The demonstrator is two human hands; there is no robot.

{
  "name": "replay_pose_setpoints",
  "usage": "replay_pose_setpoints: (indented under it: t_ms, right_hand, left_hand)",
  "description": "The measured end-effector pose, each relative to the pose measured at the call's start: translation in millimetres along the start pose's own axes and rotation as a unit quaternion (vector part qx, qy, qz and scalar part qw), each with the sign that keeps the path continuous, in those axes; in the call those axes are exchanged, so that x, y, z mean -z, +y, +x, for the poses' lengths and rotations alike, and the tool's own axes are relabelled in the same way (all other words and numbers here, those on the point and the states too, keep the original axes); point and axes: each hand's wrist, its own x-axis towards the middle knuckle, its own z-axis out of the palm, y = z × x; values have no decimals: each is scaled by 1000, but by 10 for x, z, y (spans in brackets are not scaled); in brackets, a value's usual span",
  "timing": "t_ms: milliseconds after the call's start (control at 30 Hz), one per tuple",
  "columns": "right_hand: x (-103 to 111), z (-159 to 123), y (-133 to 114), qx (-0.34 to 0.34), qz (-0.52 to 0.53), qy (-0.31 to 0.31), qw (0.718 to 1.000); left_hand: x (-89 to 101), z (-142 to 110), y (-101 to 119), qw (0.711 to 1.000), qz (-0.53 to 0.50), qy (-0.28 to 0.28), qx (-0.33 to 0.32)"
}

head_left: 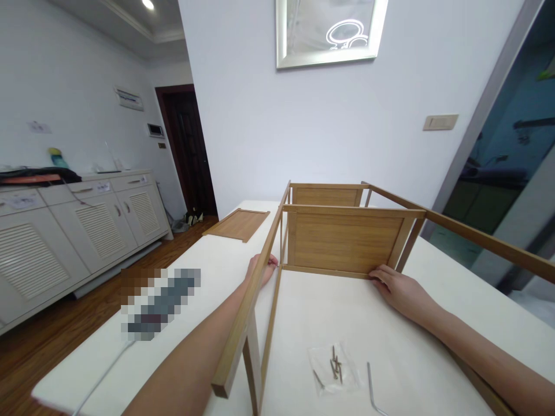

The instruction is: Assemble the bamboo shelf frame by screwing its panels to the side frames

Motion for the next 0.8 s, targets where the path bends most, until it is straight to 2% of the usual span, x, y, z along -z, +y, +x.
replay_pose_setpoints:
  t_ms: [167, 367, 800]
  right_hand:
    - [0, -8, 3, 0, 3, -1, 1000]
    - [9, -11, -5, -3, 0, -5, 1000]
    - [-1, -9, 6, -1, 5, -5, 1000]
  left_hand:
    - [-34, 9, -25, 999, 39, 8, 4]
    - [-67, -4, -26, 997, 68, -16, -13]
    - [-22, 3, -8, 1000, -3, -21, 3]
